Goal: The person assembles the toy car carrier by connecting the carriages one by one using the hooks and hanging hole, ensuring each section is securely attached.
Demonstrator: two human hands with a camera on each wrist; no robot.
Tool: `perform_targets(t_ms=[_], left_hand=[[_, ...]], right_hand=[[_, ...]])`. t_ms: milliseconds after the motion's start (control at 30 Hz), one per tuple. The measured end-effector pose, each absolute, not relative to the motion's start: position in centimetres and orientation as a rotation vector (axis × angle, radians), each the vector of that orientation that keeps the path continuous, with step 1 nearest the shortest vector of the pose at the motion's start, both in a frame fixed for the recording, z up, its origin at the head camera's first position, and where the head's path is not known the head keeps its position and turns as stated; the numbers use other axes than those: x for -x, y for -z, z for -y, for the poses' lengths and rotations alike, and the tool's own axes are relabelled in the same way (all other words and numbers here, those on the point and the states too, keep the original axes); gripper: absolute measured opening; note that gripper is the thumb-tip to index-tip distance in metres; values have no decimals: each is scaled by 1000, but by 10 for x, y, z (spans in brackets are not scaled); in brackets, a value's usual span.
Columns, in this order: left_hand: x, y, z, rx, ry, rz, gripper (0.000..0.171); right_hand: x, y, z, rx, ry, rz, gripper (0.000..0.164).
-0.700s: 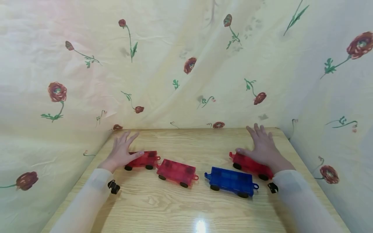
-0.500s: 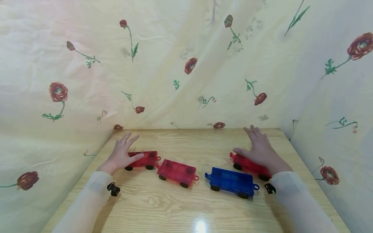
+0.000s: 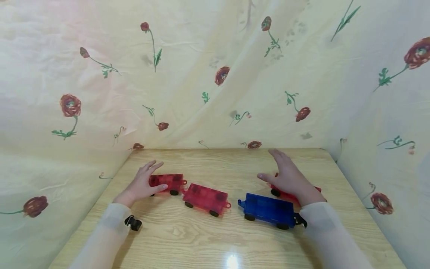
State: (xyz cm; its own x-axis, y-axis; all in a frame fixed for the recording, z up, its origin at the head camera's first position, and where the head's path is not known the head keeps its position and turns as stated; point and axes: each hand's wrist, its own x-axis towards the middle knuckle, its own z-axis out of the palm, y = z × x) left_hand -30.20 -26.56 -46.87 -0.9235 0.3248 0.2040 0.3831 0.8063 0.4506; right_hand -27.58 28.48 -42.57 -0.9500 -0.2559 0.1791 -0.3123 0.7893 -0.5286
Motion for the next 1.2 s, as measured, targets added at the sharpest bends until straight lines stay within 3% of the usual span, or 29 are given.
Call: perform_targets(t_ms=[1200], left_hand=[[286, 477, 243, 538, 865, 2979, 86]], right_hand=[[254, 434, -171, -777, -1002, 2882, 94]])
